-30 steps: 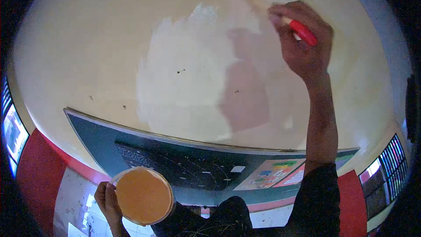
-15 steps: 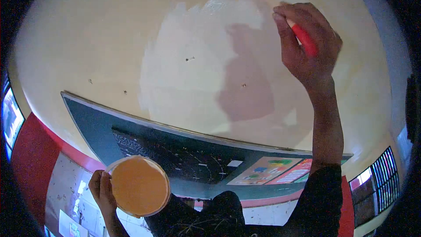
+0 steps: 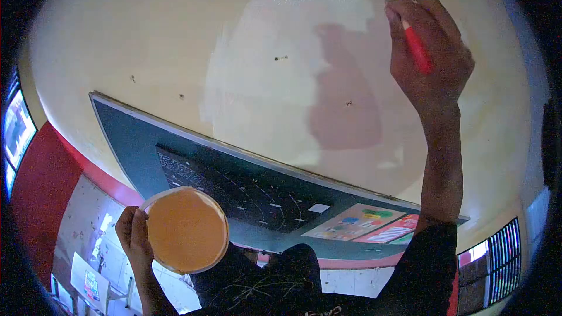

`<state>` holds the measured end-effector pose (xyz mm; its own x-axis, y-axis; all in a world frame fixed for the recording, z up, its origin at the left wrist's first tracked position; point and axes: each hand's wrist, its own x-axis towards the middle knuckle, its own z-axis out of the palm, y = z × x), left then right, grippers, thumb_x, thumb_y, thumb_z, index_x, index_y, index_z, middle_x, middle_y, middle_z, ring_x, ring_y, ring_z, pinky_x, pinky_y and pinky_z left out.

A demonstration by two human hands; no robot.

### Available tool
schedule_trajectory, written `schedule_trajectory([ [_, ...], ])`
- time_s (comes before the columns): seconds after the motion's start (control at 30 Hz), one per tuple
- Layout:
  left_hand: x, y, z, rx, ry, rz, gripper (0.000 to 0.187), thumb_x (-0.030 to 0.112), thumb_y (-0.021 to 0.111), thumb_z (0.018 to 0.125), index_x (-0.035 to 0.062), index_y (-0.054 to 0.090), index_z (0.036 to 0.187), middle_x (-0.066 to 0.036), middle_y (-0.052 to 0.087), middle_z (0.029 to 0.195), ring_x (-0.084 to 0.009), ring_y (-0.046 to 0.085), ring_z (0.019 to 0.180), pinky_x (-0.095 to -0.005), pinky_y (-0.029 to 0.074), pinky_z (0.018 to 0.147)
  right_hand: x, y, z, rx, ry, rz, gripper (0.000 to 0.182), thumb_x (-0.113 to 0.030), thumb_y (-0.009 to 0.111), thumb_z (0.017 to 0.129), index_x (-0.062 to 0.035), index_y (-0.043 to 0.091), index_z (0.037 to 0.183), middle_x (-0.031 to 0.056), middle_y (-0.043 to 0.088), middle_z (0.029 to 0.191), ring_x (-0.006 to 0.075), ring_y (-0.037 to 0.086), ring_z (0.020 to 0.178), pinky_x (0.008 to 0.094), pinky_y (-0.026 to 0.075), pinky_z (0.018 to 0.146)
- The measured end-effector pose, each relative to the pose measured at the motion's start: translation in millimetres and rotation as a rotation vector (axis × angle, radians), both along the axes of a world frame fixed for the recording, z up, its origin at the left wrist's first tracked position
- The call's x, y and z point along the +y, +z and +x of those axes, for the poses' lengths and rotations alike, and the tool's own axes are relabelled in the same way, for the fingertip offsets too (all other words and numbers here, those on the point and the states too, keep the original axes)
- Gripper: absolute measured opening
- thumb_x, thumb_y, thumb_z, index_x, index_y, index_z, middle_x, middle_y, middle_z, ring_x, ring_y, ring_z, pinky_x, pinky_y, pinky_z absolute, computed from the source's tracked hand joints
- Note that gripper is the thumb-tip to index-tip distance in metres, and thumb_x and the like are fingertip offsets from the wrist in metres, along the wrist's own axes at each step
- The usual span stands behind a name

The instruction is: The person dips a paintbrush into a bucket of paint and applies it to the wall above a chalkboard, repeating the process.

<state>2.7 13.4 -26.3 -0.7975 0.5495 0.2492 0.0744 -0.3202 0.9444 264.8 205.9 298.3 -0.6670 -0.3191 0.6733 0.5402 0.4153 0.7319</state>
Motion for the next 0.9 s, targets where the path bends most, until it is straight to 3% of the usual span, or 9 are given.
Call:
schedule_trajectory([
  [0.1,-2,8,1,-0.013,-0.046,-0.036,0.024,0.019,0.048,0.084,0.0043,0.046,0.066,0.004,0.039,0.058,-0.0032,0.033,0.055,-0.0201,0.024,0.047,5,-40,-4,-0.106,-0.54,-0.021,0.023,-0.002,0.057,0.069,-0.01,0.057,0.091,0.0063,0.057,0.085,0.0199,0.057,0.073,0.0301,0.049,0.062],
  [0.23,1,2,1,0.053,0.008,0.013,0.023,0.019,0.047,0.085,0.0042,0.047,0.066,0.004,0.04,0.058,-0.0035,0.034,0.055,-0.0201,0.025,0.047,-26,-85,-4,-0.661,-0.103,-0.768,0.023,0.001,0.058,0.064,-0.0091,0.055,0.084,0.0055,0.056,0.081,0.0187,0.057,0.073,0.0301,0.048,0.062],
  [0.33,0,-5,-3,0.042,-0.002,0.01,0.023,0.018,0.047,0.085,0.0041,0.047,0.067,0.003,0.041,0.058,-0.0032,0.034,0.055,-0.0196,0.025,0.046,-10,-65,20,-0.228,0.022,-0.949,0.018,-0.001,0.06,0.063,-0.0065,0.056,0.079,0.0069,0.057,0.079,0.0192,0.058,0.073,0.0296,0.048,0.063],
  [0.43,-1,3,-1,0.011,-0.023,-0.027,0.024,0.019,0.048,0.085,0.0043,0.047,0.067,0.003,0.04,0.058,-0.0029,0.034,0.055,-0.0194,0.025,0.046,-12,-40,42,0.212,0.081,-0.505,0.02,-0.012,0.059,0.069,-0.0108,0.056,0.089,0.005,0.058,0.079,0.0229,0.056,0.078,0.0342,0.047,0.068],
  [0.57,-1,0,0,0.036,-0.046,0.016,0.022,0.021,0.05,0.084,0.0049,0.049,0.068,0.005,0.039,0.057,-0.0022,0.031,0.05,-0.0185,0.022,0.044,-5,-83,49,-0.195,-0.454,-0.059,0.026,-0.013,0.055,0.073,-0.0077,0.052,0.097,0.0057,0.055,0.081,0.0194,0.055,0.078,0.0322,0.047,0.065],
  [0.67,-1,1,1,-0.032,-0.044,0.016,0.022,0.02,0.05,0.084,0.0057,0.049,0.068,0.006,0.037,0.055,-0.0009,0.029,0.048,-0.0186,0.019,0.042,7,-154,43,-0.275,0.258,-1.268,0.02,-0.015,0.048,0.077,-0.0073,0.047,0.095,0.0046,0.05,0.075,0.0179,0.054,0.066,0.0327,0.047,0.058],
  [0.77,3,-2,6,0.045,0.048,-0.002,0.021,0.02,0.05,0.084,0.0067,0.049,0.067,0.007,0.035,0.054,-0.0005,0.026,0.047,-0.0188,0.017,0.041,-23,-137,35,-0.606,-0.223,-0.841,0.004,-0.013,0.048,0.077,-0.0095,0.05,0.078,0.0047,0.052,0.074,0.0195,0.054,0.061,0.0305,0.047,0.059],
  [0.8,2,-2,7,0.114,0.076,-0.021,0.021,0.02,0.05,0.083,0.0069,0.049,0.067,0.007,0.034,0.054,-0.0005,0.026,0.047,-0.0188,0.016,0.041,-17,-125,39,-0.327,0.146,-1.041,0.002,-0.007,0.052,0.073,-0.0088,0.052,0.072,0.0066,0.054,0.072,0.0211,0.056,0.062,0.0295,0.047,0.056],
  [0.9,-2,-10,-5,-0.005,0.001,-0.013,0.021,0.021,0.051,0.083,0.0074,0.048,0.067,0.008,0.033,0.054,-0.0002,0.024,0.047,-0.0186,0.015,0.041,-2,-88,57,0.137,0.158,-0.763,0.007,-0.013,0.056,0.07,-0.0098,0.056,0.076,0.0089,0.056,0.08,0.0276,0.057,0.069,0.037,0.048,0.061],
])
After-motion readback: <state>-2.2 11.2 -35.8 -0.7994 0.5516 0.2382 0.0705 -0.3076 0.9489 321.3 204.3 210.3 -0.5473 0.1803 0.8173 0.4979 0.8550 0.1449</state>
